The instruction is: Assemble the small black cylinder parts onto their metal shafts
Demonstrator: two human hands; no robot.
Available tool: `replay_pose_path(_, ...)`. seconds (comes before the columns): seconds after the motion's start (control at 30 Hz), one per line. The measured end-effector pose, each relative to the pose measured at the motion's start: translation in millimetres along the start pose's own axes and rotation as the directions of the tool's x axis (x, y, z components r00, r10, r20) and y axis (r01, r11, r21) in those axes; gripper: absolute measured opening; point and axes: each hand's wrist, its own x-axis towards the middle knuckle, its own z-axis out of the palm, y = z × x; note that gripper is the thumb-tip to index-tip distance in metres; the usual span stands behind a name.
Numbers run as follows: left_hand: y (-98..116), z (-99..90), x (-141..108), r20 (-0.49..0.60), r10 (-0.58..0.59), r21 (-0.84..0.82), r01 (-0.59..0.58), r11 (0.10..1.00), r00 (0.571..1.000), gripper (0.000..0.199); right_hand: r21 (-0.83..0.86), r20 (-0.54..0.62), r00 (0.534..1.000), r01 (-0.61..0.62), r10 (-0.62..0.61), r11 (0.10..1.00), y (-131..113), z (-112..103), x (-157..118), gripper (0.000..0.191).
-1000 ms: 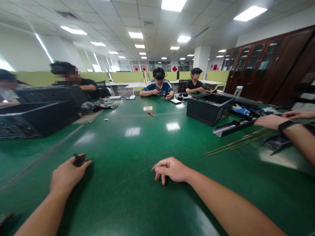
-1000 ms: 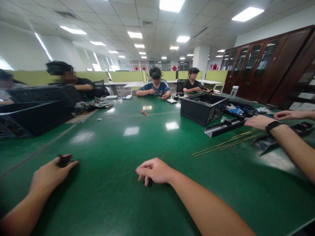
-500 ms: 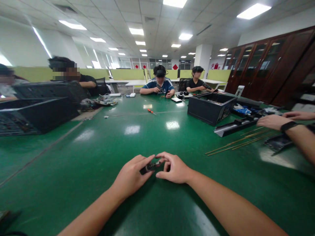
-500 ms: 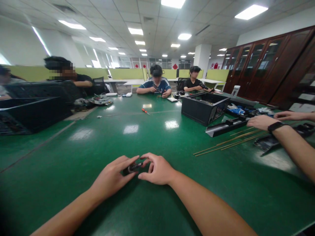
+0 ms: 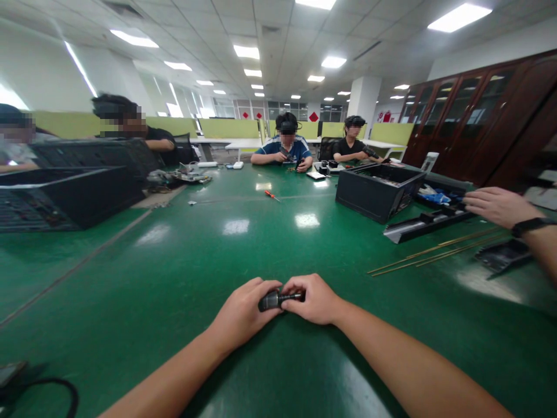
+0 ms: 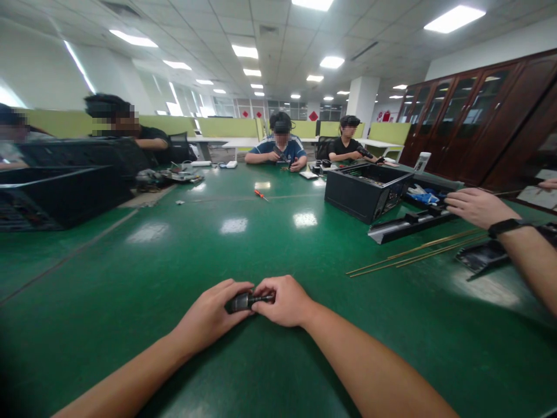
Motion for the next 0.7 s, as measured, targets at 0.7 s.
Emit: replay_pose_path(0.7, 1.3, 1.9, -0.1, 0.080, 0.004, -0.133, 0.007, 0.991, 0.997, 0.024, -0.099, 0.019, 0.999, 0.028, -0.026, 0.995, 2.6, 0.7, -0.8, 0.013)
